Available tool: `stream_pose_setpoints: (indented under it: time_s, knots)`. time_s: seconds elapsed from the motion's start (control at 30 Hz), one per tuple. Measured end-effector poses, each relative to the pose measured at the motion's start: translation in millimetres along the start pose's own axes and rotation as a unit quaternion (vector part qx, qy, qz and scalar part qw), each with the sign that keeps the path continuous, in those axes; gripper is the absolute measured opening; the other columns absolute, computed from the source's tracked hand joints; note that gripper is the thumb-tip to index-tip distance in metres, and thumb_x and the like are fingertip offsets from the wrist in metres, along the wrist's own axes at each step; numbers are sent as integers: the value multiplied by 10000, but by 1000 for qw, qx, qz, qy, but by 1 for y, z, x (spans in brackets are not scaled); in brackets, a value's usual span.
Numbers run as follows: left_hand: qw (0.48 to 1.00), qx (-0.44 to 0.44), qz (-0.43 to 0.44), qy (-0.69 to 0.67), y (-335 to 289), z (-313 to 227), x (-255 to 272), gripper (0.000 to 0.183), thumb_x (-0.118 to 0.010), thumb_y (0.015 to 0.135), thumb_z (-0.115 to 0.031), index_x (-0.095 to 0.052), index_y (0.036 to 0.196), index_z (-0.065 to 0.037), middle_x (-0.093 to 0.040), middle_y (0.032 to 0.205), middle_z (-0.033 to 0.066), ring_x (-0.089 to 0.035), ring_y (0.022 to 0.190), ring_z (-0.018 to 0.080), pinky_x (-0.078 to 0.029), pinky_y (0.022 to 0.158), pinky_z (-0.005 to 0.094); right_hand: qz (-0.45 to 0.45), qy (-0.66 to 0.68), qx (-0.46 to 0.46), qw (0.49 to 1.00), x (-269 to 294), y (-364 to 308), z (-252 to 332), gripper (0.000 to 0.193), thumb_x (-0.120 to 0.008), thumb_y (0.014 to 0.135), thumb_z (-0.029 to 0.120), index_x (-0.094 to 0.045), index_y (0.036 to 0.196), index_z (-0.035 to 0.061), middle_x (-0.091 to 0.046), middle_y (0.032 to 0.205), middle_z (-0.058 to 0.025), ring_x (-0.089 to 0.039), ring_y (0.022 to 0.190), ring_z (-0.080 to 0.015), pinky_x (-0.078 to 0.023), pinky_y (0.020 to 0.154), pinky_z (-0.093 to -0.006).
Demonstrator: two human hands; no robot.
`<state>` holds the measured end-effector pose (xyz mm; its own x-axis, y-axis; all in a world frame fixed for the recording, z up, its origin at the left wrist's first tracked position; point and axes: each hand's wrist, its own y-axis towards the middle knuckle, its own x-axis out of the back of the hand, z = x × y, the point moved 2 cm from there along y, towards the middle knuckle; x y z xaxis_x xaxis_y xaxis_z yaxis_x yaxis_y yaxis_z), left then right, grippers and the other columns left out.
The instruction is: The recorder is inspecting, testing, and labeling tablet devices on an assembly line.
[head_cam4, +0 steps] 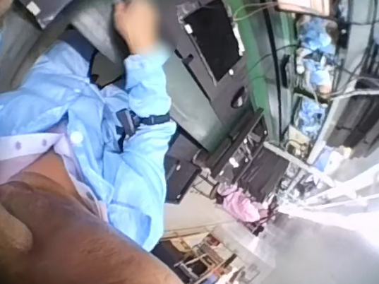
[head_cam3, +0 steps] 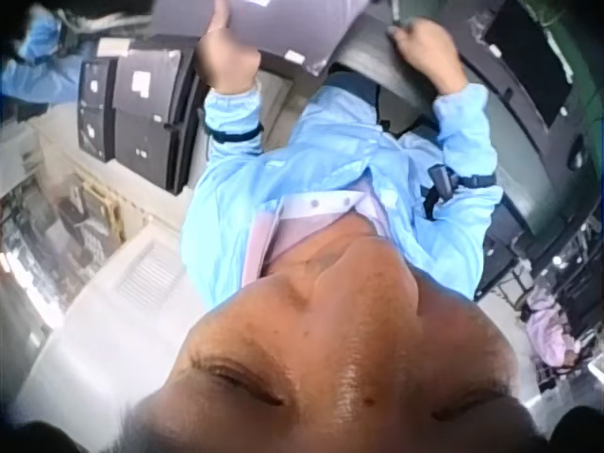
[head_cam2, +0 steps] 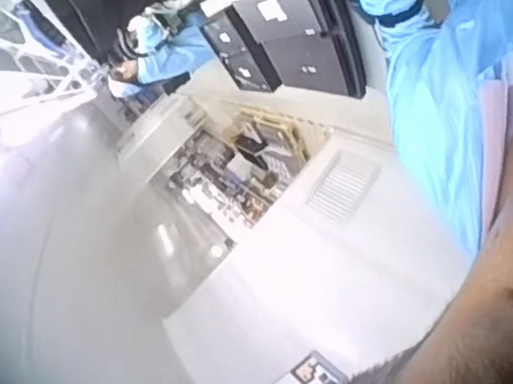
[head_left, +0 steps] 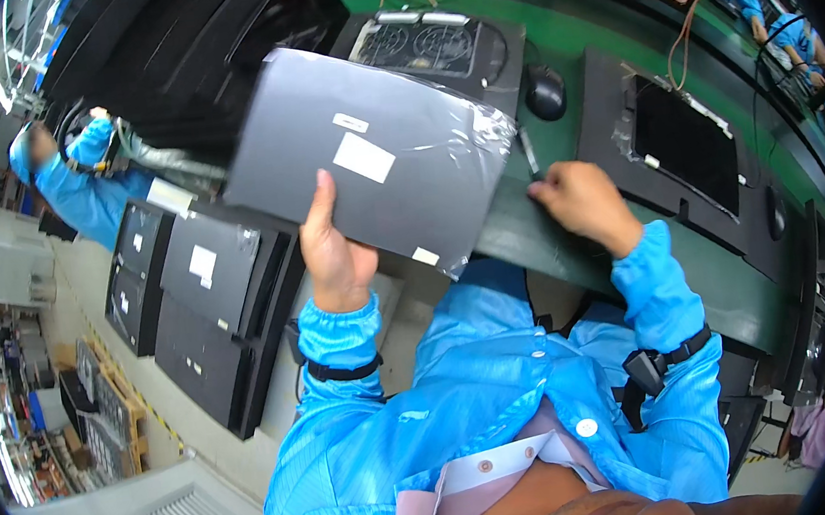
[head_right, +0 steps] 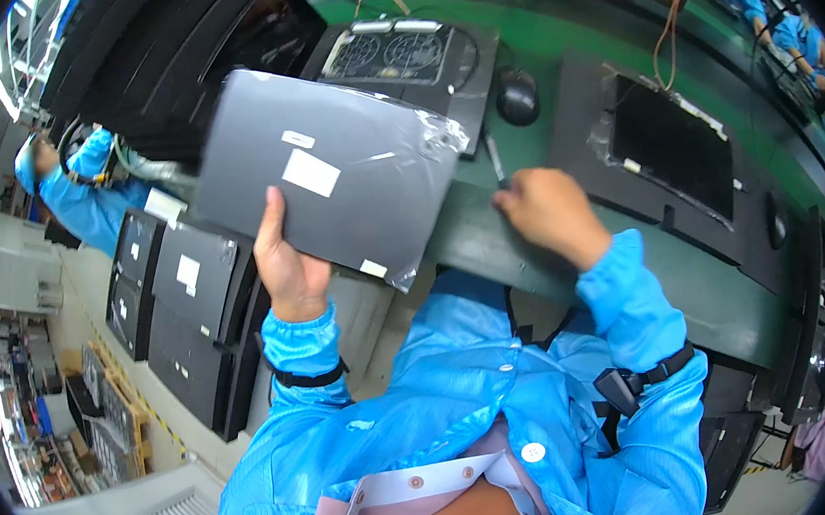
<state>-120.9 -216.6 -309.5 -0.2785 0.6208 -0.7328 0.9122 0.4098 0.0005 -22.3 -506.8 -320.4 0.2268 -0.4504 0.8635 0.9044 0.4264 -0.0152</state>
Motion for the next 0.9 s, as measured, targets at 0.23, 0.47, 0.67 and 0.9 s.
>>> stream_pose_setpoints:
  time_s: [0.23, 0.47, 0.67, 0.9]
  knots:
    - [995, 60, 20, 74, -59, 42, -10, 393, -570, 1030, -188, -512, 1374, -6, -601, 1313, 128, -602, 1201, 265, -486, 1031, 403, -174, 431, 187, 865, -7, -69, 60, 171, -693, 890, 66, -676, 1048, 2, -714, 873, -100, -688, 740, -151, -561, 683, -287]
    - [989, 93, 85, 74, -94, 58, -20, 335, -602, 1012, -120, -557, 1325, -8, -630, 1245, 106, -626, 1132, 214, -518, 964, 352, -238, 353, 200, 882, -23, -61, 73, 181, -680, 864, 56, -711, 1035, 4, -721, 864, -121, -699, 716, -195, -541, 649, -302]
    - [988, 71, 91, 103, -104, 60, -19, 291, -639, 998, -99, -613, 1274, -12, -651, 1204, 76, -622, 1089, 166, -504, 944, 309, -209, 362, 169, 893, -22, -68, 78, 175, -665, 892, 67, -710, 1047, -1, -727, 864, -122, -707, 736, -203, -546, 662, -302]
    - [993, 50, 67, 89, -103, 58, -10, 291, -653, 988, -96, -622, 1268, -20, -654, 1214, 68, -619, 1092, 164, -495, 950, 314, -269, 426, 112, 857, -36, -54, 74, 193, -679, 946, 96, -692, 1117, 8, -715, 1004, -122, -678, 712, -180, -537, 671, -296]
